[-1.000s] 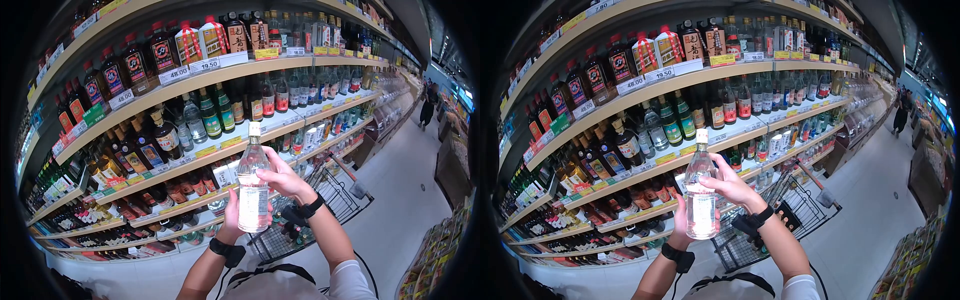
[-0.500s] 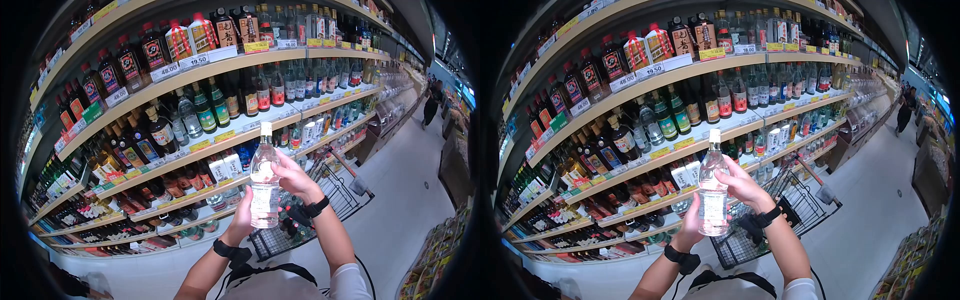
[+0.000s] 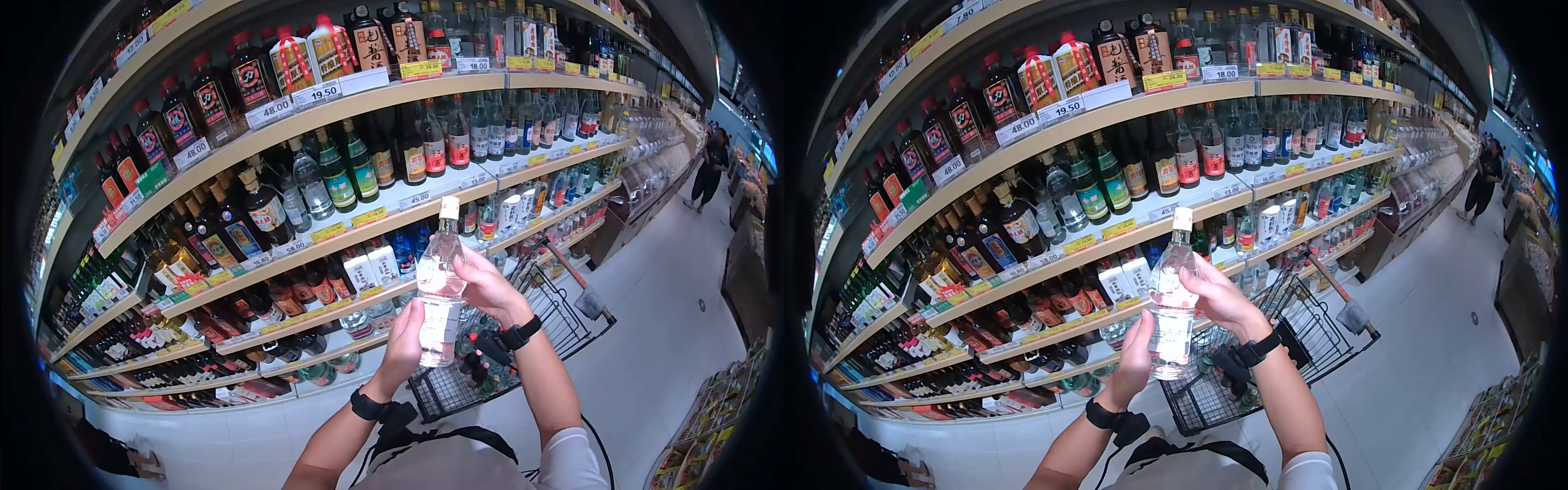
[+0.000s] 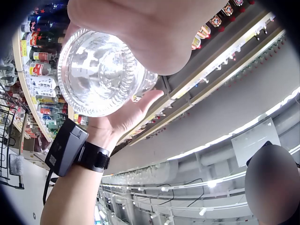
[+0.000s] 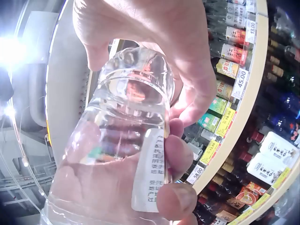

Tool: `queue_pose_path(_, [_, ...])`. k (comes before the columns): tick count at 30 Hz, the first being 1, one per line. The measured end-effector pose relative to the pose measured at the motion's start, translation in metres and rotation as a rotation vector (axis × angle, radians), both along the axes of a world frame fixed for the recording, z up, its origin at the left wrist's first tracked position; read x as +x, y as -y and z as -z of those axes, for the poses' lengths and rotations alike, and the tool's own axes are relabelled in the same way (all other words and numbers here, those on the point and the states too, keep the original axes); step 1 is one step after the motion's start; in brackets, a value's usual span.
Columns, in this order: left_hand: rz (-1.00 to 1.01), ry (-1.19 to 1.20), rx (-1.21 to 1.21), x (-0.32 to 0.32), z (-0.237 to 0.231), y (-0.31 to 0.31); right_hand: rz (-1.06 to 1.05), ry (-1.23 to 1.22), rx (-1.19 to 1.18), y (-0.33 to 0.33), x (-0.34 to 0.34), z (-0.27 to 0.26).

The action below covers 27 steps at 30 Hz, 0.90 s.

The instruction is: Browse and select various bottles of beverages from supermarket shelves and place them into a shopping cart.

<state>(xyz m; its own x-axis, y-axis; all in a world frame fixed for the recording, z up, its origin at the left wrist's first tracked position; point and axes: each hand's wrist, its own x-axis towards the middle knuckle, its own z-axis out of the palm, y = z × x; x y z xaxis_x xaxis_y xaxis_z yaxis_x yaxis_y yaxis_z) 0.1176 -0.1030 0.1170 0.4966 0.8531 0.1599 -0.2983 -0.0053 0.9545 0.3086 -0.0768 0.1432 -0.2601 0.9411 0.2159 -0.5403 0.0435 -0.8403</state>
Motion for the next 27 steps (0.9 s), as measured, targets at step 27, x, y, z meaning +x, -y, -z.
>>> queue_pose_path(27, [0.251, 0.204, -0.351, 0.004, 0.026, -0.011, -0.06, -0.286, 0.01, -0.002, 0.006, 0.014])
